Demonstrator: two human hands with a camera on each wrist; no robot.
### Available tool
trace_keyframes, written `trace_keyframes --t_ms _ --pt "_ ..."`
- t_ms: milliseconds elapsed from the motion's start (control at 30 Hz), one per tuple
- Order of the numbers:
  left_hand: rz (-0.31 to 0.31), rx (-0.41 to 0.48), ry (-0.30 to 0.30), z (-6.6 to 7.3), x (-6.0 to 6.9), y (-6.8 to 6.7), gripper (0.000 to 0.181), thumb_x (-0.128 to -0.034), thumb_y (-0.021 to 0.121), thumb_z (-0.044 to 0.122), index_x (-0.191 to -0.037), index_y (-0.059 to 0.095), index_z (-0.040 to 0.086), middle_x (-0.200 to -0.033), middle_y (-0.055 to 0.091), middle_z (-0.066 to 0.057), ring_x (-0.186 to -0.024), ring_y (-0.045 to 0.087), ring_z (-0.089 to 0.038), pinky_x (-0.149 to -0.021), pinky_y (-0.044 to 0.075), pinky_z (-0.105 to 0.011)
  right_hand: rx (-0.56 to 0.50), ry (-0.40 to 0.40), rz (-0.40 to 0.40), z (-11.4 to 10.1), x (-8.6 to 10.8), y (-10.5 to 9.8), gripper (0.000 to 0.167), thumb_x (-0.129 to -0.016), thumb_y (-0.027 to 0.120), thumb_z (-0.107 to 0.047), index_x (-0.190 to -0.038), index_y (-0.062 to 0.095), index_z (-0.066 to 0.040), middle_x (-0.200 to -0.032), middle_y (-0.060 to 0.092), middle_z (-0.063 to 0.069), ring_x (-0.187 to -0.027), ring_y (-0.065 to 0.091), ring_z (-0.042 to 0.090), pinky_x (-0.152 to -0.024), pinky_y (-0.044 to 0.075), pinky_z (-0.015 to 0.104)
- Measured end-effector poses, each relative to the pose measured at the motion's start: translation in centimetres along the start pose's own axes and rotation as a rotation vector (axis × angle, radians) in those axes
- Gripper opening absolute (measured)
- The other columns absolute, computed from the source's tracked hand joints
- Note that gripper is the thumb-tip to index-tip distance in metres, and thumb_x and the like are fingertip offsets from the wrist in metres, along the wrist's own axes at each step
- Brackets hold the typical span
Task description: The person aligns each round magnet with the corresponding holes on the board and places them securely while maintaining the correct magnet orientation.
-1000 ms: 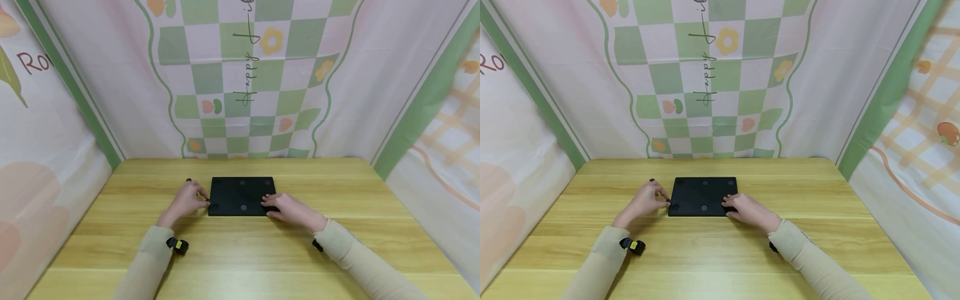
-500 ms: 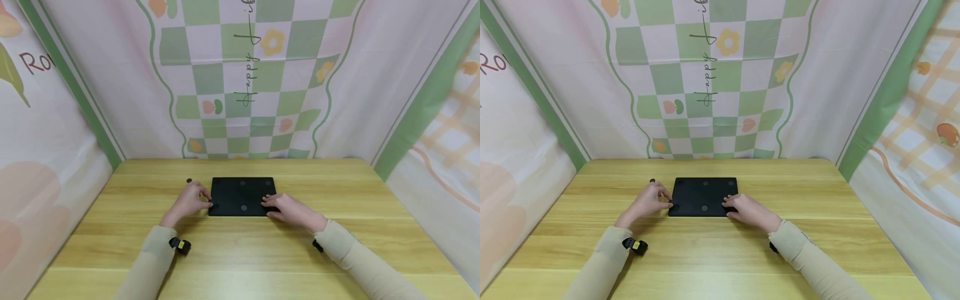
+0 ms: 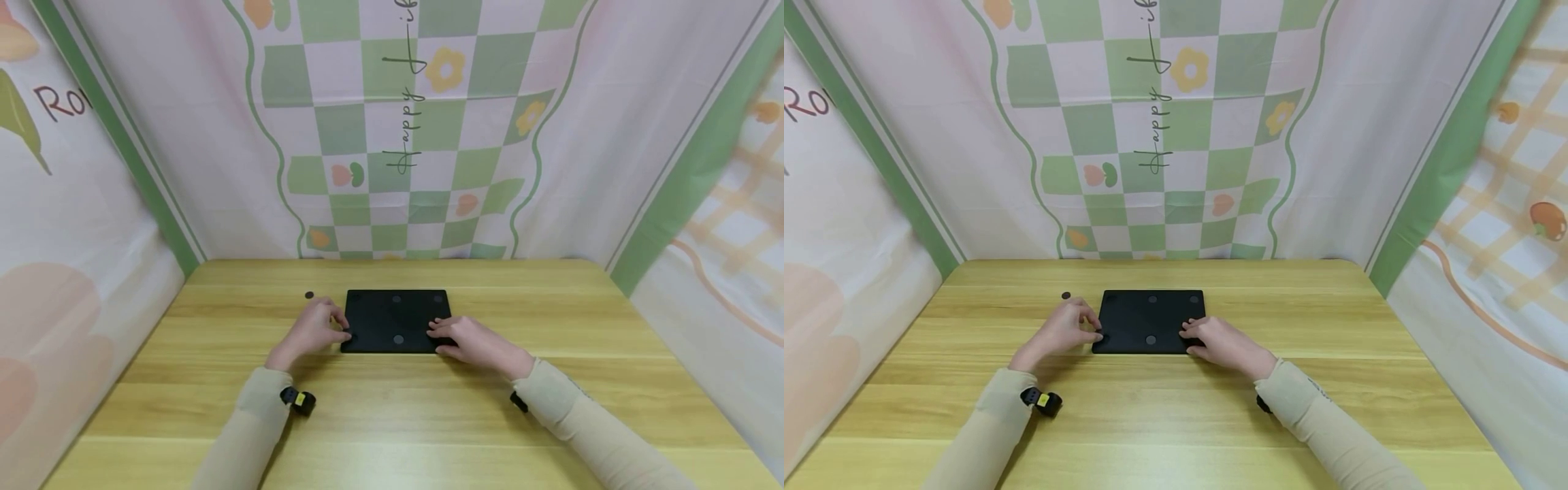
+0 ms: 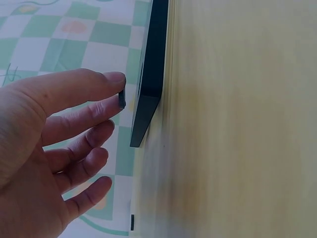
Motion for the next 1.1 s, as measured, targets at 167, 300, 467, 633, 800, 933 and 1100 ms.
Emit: trace_keyframes --t_ms 167,300,467,633,800,933,1100 --pt "-0.011 0.006 -0.001 0.07 -0.12 0.12 0.011 -0.0749 0.081 0.025 -0.074 0.071 0.021 -0.090 0.058 0.003 -0.090 0.049 -0.017 -0.077 0.044 -0.034 -0.004 0.006 0.001 0.09 0.01 0.08 0.033 -0.088 0.067 -0.015 -0.118 0.066 -0.001 -0.126 0.060 0.018 -0.118 0.058 0.031 -0.094 0.050 0.044" --pt "-0.019 0.008 -0.004 0.08 -0.17 0.19 0.011 -0.0747 0.081 0.026 -0.074 0.071 0.022 -0.090 0.058 0.004 -0.090 0.049 -0.017 -0.077 0.044 -0.034 -0.008 0.010 0.000 0.07 0.02 0.06 0.033 -0.088 0.067 -0.015 -0.118 0.066 -0.001 -0.126 0.060 0.019 -0.118 0.058 0.031 -0.094 0.050 0.044" --pt "-0.019 0.007 0.017 0.15 -0.21 0.25 0.012 -0.0738 0.082 0.025 -0.072 0.070 0.023 -0.087 0.059 0.004 -0.088 0.050 -0.017 -0.077 0.043 -0.034 -0.005 0.011 -0.002 0.03 0.04 0.01 0.033 -0.088 0.067 -0.015 -0.118 0.066 -0.001 -0.126 0.060 0.019 -0.118 0.058 0.031 -0.094 0.050 0.044" --pt "-0.023 0.002 0.027 0.28 -0.29 0.37 0.013 -0.0731 0.082 0.025 -0.071 0.070 0.023 -0.085 0.058 0.005 -0.085 0.050 -0.016 -0.077 0.043 -0.033 0.005 0.002 0.001 -0.01 0.03 -0.02 0.033 -0.088 0.067 -0.015 -0.118 0.067 -0.001 -0.125 0.061 0.018 -0.118 0.058 0.031 -0.094 0.050 0.044" --pt "-0.015 0.002 0.027 0.32 -0.38 0.49 0.013 -0.0721 0.083 0.024 -0.071 0.070 0.022 -0.084 0.058 0.005 -0.084 0.050 -0.015 -0.076 0.044 -0.033 0.012 -0.006 0.006 0.04 0.00 0.03 0.032 -0.088 0.067 -0.015 -0.118 0.067 -0.001 -0.125 0.061 0.018 -0.118 0.058 0.031 -0.094 0.050 0.044" --pt "-0.020 -0.001 0.031 0.39 -0.40 0.51 0.013 -0.0711 0.084 0.023 -0.071 0.071 0.021 -0.083 0.058 0.004 -0.085 0.051 -0.016 -0.078 0.044 -0.035 0.013 -0.008 0.006 0.02 -0.05 0.03 0.032 -0.088 0.067 -0.015 -0.117 0.067 -0.001 -0.124 0.062 0.018 -0.117 0.058 0.031 -0.094 0.050 0.044" --pt "-0.032 -0.008 0.032 0.43 -0.52 0.65 0.012 -0.0715 0.083 0.023 -0.073 0.072 0.020 -0.084 0.058 0.005 -0.085 0.051 -0.015 -0.079 0.045 -0.034 0.010 -0.005 0.004 0.04 -0.02 0.02 0.032 -0.088 0.067 -0.015 -0.117 0.067 -0.001 -0.125 0.061 0.019 -0.117 0.059 0.031 -0.094 0.050 0.044"
Point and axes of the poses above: each hand's wrist, its own x-axis away from the middle knuckle, its own y-axis out of the palm, z = x × y, the point moved 3 cm from there along -x, towards the middle knuckle
